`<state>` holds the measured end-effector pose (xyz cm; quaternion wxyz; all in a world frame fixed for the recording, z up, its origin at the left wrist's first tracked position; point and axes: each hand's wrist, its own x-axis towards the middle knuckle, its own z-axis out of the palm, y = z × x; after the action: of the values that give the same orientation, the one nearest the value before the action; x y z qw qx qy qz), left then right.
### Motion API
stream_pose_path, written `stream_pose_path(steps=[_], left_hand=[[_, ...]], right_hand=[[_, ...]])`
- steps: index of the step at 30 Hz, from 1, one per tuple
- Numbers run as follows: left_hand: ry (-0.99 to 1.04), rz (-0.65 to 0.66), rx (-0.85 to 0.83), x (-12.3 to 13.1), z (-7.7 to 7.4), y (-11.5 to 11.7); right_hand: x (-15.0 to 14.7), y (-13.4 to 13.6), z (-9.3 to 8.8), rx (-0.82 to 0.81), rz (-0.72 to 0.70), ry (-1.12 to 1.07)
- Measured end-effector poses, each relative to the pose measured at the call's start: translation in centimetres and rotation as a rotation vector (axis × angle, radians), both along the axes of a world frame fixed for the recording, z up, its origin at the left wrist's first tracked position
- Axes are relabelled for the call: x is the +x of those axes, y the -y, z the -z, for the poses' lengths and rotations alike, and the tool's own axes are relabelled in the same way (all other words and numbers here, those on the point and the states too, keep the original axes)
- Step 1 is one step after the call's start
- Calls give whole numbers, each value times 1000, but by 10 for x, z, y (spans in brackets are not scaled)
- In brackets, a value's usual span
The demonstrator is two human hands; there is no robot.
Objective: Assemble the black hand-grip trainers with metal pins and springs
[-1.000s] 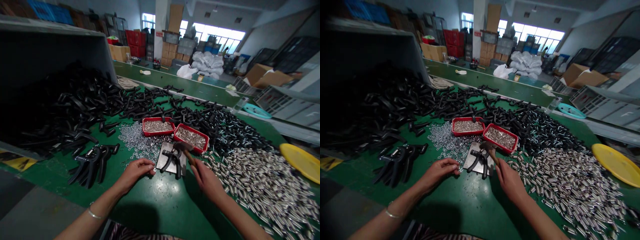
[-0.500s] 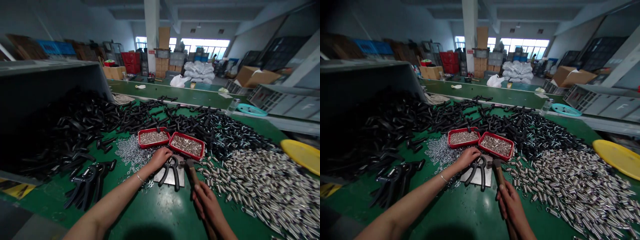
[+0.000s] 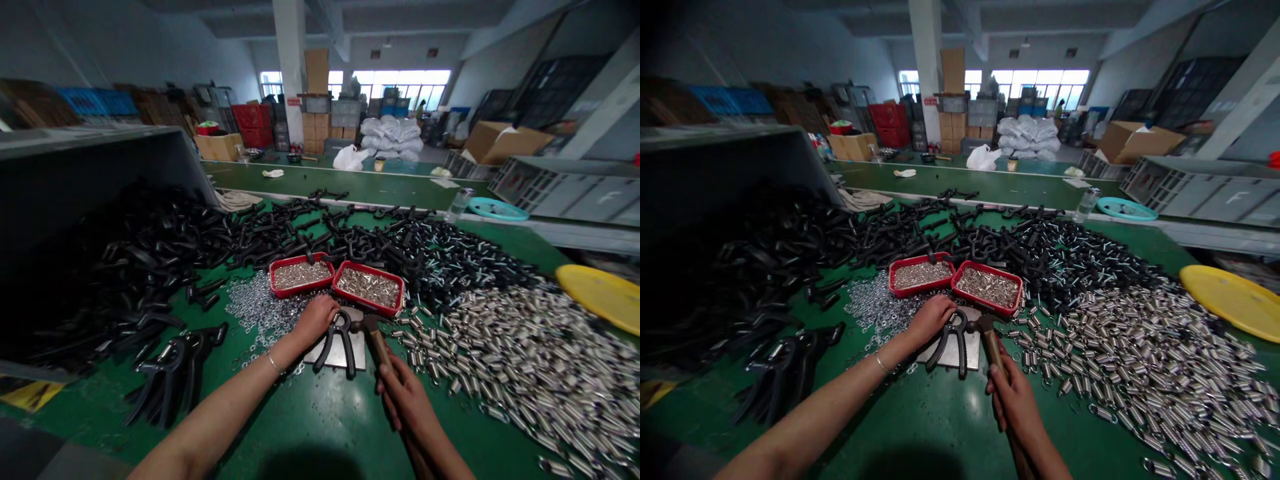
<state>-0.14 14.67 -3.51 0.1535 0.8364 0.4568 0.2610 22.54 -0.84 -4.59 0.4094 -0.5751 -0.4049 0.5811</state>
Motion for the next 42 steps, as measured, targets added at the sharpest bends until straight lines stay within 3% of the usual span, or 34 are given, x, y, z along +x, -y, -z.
stream_pose_path(steps=[3, 5, 8, 11, 13, 15, 18, 22, 27, 31, 35, 37, 40, 42], left_hand=[[-212, 103, 195, 1, 0, 1], [-253, 131, 218, 0, 0, 1], [-186, 74, 181, -3, 0, 7], [-71, -12, 202, -11, 0, 26], [-43, -3, 231, -17, -1, 44], [-66, 52, 242, -22, -3, 59], [-109, 89, 233, -24, -6, 70], [-110, 74, 217, -22, -9, 70], [-89, 51, 227, -21, -5, 70], [-65, 51, 177, -22, -3, 71], [-47, 48, 130, -22, -4, 71], [-40, 31, 116, -23, -6, 72], [-31, -59, 107, -27, -10, 80], [-62, -197, 100, -28, -12, 89]], right_hand=[[-1, 2, -6, 16, 12, 11], [1, 0, -17, 55, -3, 53], [9, -16, -43, 178, -93, 274], [19, -38, -72, 331, -282, 545], [20, -50, -87, 427, -361, 644], [16, -60, -95, 533, -327, 705], [6, -74, -93, 586, -315, 816], [3, -89, -86, 420, -528, 902], [3, -88, -83, 532, -417, 891], [2, -88, -83, 455, -559, 912], [0, -91, -88, 507, -496, 899], [0, -87, -90, 477, -547, 931], [7, -73, -83, 478, -596, 884], [18, -63, -69, 523, -496, 868]])
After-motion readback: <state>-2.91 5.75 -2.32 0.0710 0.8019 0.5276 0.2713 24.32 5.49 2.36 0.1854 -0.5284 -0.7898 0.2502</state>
